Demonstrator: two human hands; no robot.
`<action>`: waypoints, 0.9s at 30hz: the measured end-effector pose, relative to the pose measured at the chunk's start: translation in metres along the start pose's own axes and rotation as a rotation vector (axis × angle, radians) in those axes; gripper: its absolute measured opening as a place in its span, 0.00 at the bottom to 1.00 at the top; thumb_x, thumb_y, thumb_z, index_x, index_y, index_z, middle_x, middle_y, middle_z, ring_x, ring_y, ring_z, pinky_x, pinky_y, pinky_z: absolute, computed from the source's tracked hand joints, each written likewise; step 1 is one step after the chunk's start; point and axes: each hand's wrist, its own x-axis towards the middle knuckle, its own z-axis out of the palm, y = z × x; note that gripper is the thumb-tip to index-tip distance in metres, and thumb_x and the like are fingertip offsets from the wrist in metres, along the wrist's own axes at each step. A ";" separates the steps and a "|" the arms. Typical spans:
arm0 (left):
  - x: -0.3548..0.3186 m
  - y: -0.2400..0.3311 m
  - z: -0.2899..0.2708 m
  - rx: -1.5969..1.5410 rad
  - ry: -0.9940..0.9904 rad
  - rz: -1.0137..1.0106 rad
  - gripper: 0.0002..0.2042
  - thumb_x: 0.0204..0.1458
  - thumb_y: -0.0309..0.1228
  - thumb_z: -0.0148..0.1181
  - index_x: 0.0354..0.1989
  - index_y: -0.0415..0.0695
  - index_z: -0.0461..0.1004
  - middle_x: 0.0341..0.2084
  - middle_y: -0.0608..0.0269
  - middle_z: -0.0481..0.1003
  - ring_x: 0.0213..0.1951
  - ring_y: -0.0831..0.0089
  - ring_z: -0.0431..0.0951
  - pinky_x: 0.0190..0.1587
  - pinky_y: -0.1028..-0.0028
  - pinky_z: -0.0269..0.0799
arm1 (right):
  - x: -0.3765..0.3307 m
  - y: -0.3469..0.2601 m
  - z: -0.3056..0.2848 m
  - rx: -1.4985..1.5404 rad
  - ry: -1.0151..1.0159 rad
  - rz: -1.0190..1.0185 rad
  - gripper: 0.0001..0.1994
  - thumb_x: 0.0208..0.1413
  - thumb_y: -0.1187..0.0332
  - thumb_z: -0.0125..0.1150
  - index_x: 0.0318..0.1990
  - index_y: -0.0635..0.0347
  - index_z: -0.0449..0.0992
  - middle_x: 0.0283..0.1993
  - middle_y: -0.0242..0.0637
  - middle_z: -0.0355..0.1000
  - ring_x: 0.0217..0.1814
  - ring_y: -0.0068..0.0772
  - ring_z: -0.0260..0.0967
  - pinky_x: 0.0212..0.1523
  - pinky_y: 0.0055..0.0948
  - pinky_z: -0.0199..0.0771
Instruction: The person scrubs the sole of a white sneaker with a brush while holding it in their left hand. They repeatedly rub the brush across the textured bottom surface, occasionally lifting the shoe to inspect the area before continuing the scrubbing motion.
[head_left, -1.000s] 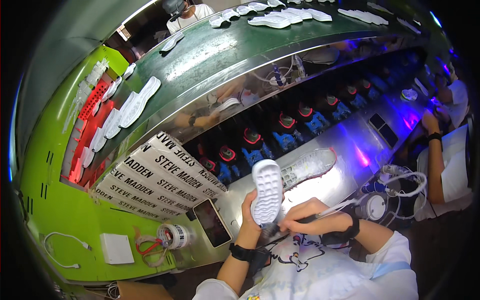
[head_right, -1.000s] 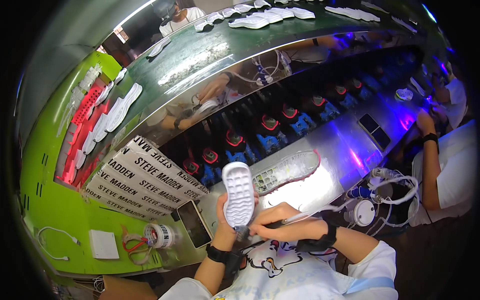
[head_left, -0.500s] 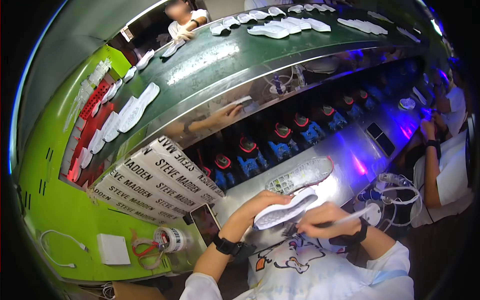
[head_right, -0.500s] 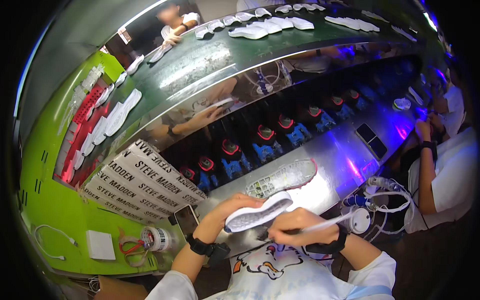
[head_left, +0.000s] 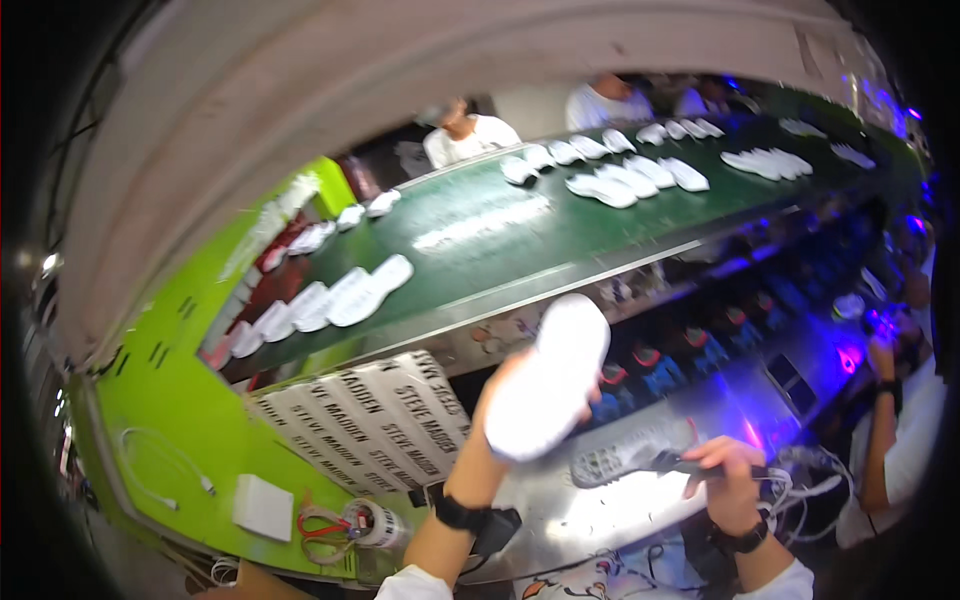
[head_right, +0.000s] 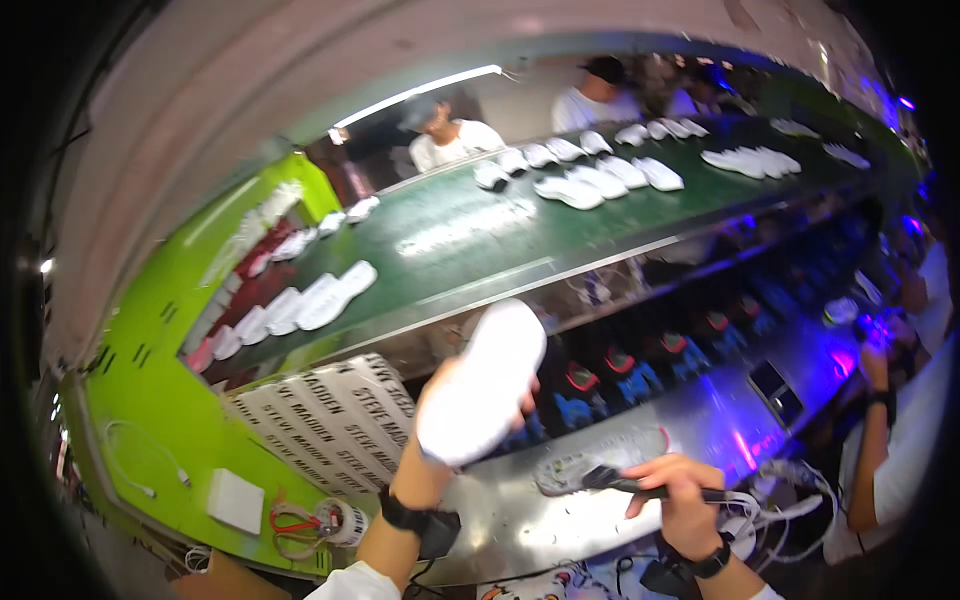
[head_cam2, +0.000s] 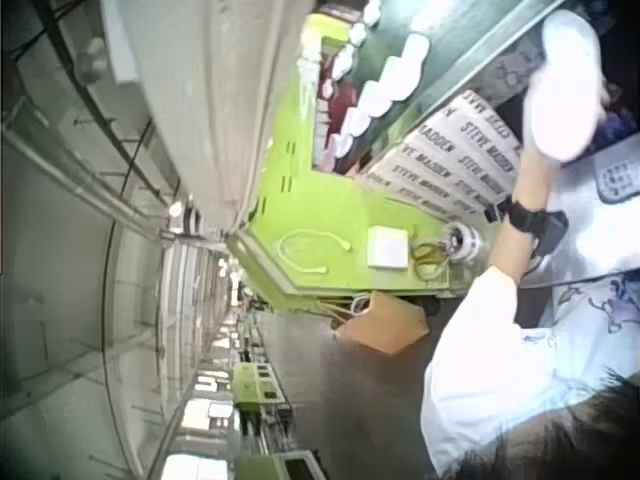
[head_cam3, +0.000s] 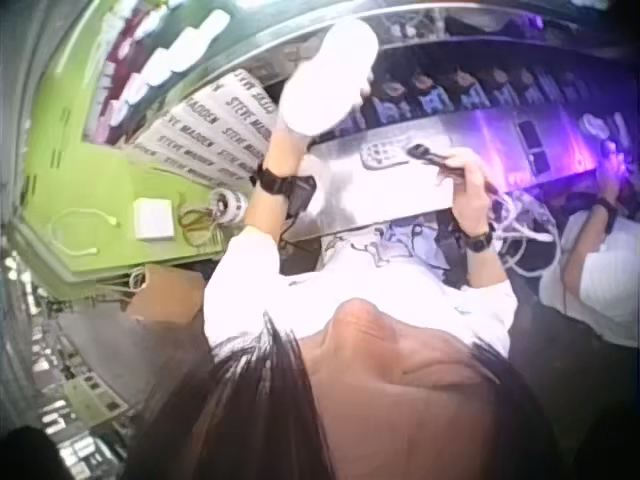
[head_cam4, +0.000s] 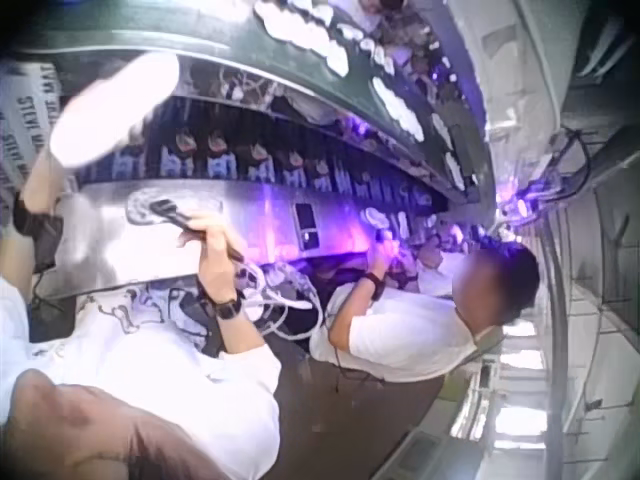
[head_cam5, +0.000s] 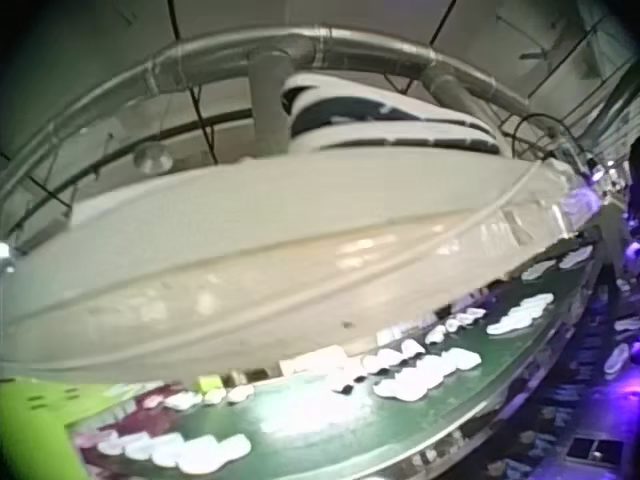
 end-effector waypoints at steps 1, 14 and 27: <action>0.006 0.019 0.004 -0.318 0.040 0.120 0.25 0.56 0.36 0.46 0.56 0.28 0.56 0.51 0.37 0.65 0.52 0.51 0.69 0.52 0.62 0.70 | 0.003 -0.001 -0.002 -0.077 0.081 -0.044 0.17 0.59 0.64 0.44 0.27 0.69 0.73 0.35 0.55 0.72 0.20 0.39 0.70 0.23 0.31 0.72; 0.287 0.119 -0.038 2.439 1.010 -0.223 0.24 0.47 0.38 0.56 0.53 0.44 0.67 0.55 0.49 0.64 0.55 0.56 0.66 0.52 0.57 0.65 | -0.013 -0.001 -0.009 -0.030 0.272 0.289 0.15 0.55 0.76 0.51 0.51 0.64 0.67 0.48 0.37 0.67 0.48 0.26 0.65 0.48 0.24 0.64; 0.182 0.123 0.025 1.693 0.942 0.405 0.20 0.40 0.26 0.58 0.43 0.28 0.67 0.24 0.50 0.74 0.18 0.65 0.75 0.18 0.67 0.73 | -0.012 0.024 -0.039 0.103 0.457 0.382 0.17 0.50 0.74 0.53 0.50 0.62 0.65 0.37 0.32 0.66 0.32 0.20 0.62 0.28 0.20 0.64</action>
